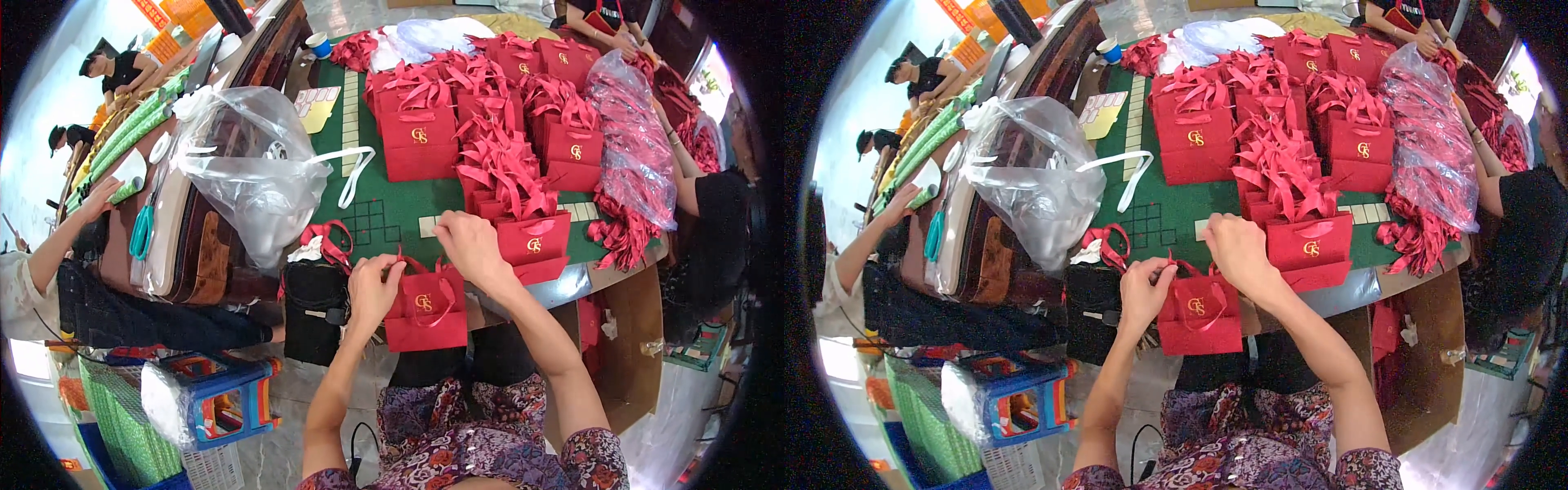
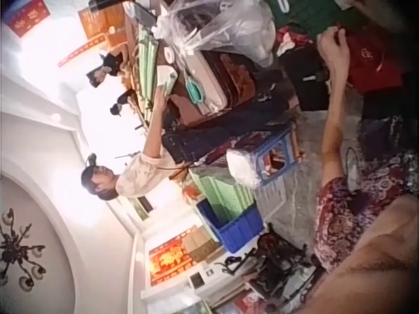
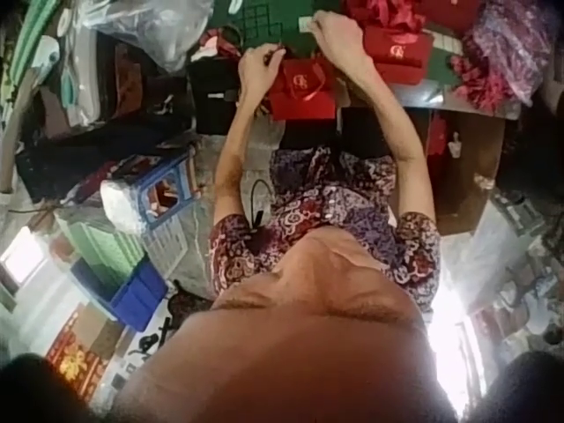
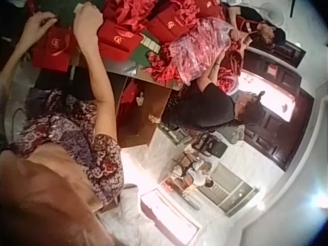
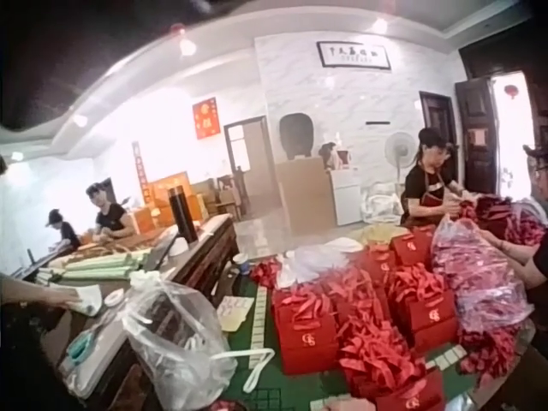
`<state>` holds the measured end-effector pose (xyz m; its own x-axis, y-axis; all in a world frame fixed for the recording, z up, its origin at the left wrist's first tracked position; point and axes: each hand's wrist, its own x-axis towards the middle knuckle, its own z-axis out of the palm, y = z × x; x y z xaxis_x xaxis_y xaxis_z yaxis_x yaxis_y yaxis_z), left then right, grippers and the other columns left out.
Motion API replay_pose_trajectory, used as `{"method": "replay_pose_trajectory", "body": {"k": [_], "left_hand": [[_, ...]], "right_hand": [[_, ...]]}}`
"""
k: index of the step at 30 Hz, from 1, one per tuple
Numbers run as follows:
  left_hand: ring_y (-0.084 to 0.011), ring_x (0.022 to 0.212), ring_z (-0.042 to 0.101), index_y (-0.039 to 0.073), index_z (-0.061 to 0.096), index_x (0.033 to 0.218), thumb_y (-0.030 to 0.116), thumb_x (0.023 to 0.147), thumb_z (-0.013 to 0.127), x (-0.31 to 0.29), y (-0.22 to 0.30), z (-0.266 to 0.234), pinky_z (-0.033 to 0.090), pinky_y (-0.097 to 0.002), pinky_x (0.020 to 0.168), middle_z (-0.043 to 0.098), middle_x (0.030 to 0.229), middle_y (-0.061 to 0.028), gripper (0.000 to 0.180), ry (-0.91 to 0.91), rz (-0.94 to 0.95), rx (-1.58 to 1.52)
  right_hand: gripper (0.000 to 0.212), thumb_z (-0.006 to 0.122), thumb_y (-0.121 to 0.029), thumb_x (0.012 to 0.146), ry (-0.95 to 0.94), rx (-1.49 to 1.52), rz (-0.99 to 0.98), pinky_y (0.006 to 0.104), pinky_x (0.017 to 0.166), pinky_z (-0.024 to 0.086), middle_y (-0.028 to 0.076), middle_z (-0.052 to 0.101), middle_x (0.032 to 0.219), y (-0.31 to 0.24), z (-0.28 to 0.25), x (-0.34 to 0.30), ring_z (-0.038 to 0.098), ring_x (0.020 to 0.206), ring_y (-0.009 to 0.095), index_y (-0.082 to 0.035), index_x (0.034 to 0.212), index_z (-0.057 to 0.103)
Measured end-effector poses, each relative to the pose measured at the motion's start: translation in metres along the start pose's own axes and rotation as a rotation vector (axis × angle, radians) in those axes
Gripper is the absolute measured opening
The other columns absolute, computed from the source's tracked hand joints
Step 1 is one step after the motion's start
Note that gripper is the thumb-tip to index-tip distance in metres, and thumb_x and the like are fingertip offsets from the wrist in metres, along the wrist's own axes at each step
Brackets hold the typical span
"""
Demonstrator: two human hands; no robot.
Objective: The person attaches ribbon handles to gift bags one by one by hand, then gathers and stacks the completed bags together.
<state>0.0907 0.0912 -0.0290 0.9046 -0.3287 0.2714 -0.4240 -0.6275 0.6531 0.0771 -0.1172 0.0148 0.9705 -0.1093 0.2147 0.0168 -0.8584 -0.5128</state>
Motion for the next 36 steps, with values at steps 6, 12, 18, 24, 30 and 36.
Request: {"method": "replay_pose_trajectory", "body": {"k": [6,12,18,24,30,36], "left_hand": [[-0.0229,0.062,0.063,0.004,0.073,0.093,0.021,0.088,0.074,0.001,0.007,0.001,0.051,-0.0355,0.061,0.069,0.077,-0.0139,0.017,0.032,-0.06,-0.098],[-0.0242,0.07,0.064,0.004,0.074,0.091,0.021,0.089,0.073,0.004,0.012,0.005,0.051,-0.0367,0.065,0.068,0.077,-0.0114,0.017,0.041,-0.012,-0.127],[-0.0265,0.074,0.061,0.005,0.075,0.089,0.02,0.086,0.074,0.005,0.023,0.003,0.048,-0.038,0.068,0.068,0.078,-0.0098,0.015,0.002,0.022,-0.131],[-0.0282,0.072,0.058,0.006,0.075,0.087,0.019,0.085,0.074,0.006,0.026,0.004,0.046,-0.0396,0.066,0.066,0.075,-0.0092,0.014,0.018,0.059,-0.104],[-0.0271,0.088,0.062,0.005,0.072,0.104,0.017,0.087,0.073,0.002,0.031,-0.002,0.05,-0.0393,0.078,0.064,0.101,-0.0125,0.021,0.031,0.095,-0.145],[-0.0255,0.122,0.055,0.003,0.036,0.15,0.007,0.086,0.071,-0.029,0.008,-0.018,0.045,-0.0371,0.104,0.049,0.143,-0.0162,0.073,0.007,-0.14,-0.509]], "right_hand": [[0.037,0.08,-0.036,0.077,-0.138,-0.222,0.004,0.0476,0.062,0.056,0.022,0.067,0.069,-0.002,0.019,-0.01,0.07,0.071,0.039,0.0,0.073,0.072],[0.021,0.076,-0.02,0.083,-0.054,0.126,0.009,0.04,0.066,0.056,0.015,0.072,0.08,0.006,0.026,-0.015,0.072,0.073,0.03,0.0,0.085,0.069],[0.015,0.07,-0.013,0.091,-0.144,0.709,0.112,0.0276,0.072,0.053,0.007,0.072,0.084,-0.007,0.009,-0.021,0.068,0.078,0.012,0.002,0.096,0.07],[0.016,0.07,-0.016,0.09,-0.105,0.777,0.072,0.0326,0.073,0.053,0.011,0.072,0.085,-0.002,0.017,-0.027,0.069,0.077,0.019,-0.001,0.093,0.071],[0.012,0.068,-0.012,0.094,-0.052,0.618,-0.01,0.0249,0.068,0.049,0.002,0.067,0.081,-0.009,0.011,-0.026,0.059,0.074,0.006,0.0,0.095,0.068],[0.014,0.066,-0.014,0.097,0.033,0.851,0.178,0.022,0.065,0.045,-0.003,0.063,0.081,0.005,0.012,-0.026,0.054,0.073,0.003,-0.001,0.097,0.064]]}}
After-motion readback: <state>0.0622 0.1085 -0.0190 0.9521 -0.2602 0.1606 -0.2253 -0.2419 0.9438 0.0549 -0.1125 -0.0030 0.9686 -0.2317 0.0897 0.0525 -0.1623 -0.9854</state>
